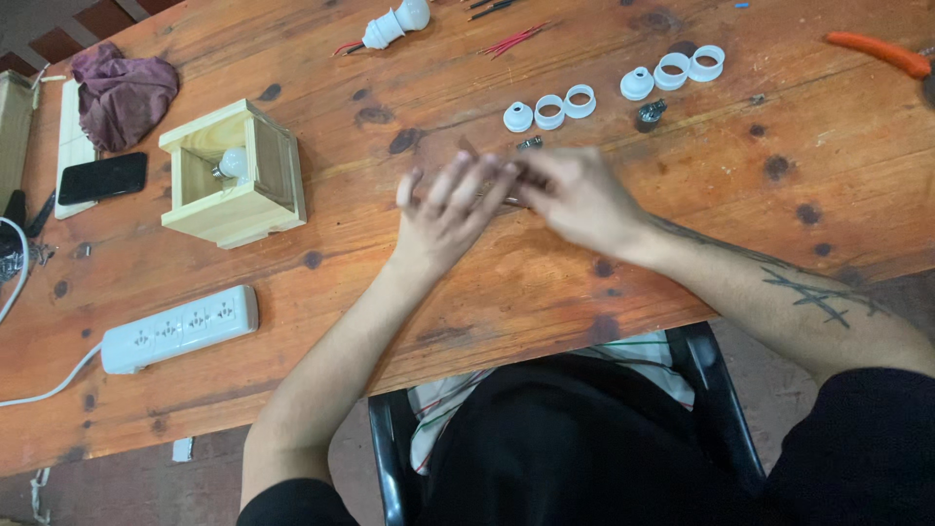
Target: The person wires light bulb sockets by hand at a wooden table, using a screwdriver to tighten electrical terminals and placing finished components into a wooden box.
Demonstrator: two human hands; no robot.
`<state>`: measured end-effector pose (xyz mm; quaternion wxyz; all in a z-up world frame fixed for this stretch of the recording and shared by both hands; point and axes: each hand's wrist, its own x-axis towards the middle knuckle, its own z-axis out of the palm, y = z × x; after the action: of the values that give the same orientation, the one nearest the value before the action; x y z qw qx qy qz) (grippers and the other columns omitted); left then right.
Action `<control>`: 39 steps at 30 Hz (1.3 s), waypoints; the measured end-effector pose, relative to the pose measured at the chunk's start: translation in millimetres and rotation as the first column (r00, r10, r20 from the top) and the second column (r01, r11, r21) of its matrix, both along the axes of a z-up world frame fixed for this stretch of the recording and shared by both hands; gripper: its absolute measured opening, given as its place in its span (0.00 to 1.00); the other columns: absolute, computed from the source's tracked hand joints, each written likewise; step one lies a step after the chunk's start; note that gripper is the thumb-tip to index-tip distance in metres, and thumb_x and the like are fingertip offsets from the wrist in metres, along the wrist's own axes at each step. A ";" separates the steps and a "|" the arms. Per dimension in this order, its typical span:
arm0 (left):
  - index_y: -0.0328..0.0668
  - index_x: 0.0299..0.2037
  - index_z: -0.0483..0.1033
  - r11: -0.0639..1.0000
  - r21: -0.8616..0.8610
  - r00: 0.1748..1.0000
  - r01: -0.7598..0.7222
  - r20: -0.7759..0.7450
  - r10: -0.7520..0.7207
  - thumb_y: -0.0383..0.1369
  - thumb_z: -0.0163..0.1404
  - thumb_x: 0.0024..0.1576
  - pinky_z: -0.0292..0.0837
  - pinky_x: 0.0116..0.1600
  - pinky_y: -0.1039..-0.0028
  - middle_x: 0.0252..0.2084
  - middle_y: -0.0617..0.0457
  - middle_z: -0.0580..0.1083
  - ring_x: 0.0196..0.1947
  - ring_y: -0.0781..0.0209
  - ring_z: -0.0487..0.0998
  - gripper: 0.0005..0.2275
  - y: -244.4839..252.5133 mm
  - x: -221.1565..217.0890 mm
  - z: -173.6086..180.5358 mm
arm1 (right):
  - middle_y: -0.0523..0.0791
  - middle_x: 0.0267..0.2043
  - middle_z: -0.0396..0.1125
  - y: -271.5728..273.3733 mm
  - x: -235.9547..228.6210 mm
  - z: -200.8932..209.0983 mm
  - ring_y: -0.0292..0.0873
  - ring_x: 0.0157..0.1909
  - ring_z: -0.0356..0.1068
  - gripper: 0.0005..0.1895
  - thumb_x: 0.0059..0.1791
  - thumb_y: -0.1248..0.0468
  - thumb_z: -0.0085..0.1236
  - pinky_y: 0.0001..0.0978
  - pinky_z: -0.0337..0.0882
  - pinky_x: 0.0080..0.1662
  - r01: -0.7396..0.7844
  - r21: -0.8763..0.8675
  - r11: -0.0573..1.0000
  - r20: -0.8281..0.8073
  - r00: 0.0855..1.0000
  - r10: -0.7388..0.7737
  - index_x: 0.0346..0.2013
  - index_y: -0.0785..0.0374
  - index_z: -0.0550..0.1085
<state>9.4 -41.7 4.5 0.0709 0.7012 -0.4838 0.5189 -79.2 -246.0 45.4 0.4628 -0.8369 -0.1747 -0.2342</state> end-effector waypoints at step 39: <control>0.45 0.41 0.73 0.996 0.066 0.682 -0.061 -0.726 0.090 0.31 0.53 0.57 0.66 0.26 0.48 0.34 0.44 0.76 0.30 0.33 0.77 0.05 -131.4 245.6 -17.4 | 0.51 0.40 0.75 -176.3 285.0 -58.6 0.56 0.43 0.74 0.05 0.54 0.65 0.65 0.47 0.71 0.42 0.277 -0.625 0.730 0.210 0.960 -0.185 0.43 0.62 0.84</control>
<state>255.0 -173.1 -12.9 0.2230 0.8699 -0.3958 0.1919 205.7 -422.3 -13.2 0.0992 -0.9425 -0.1696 -0.2703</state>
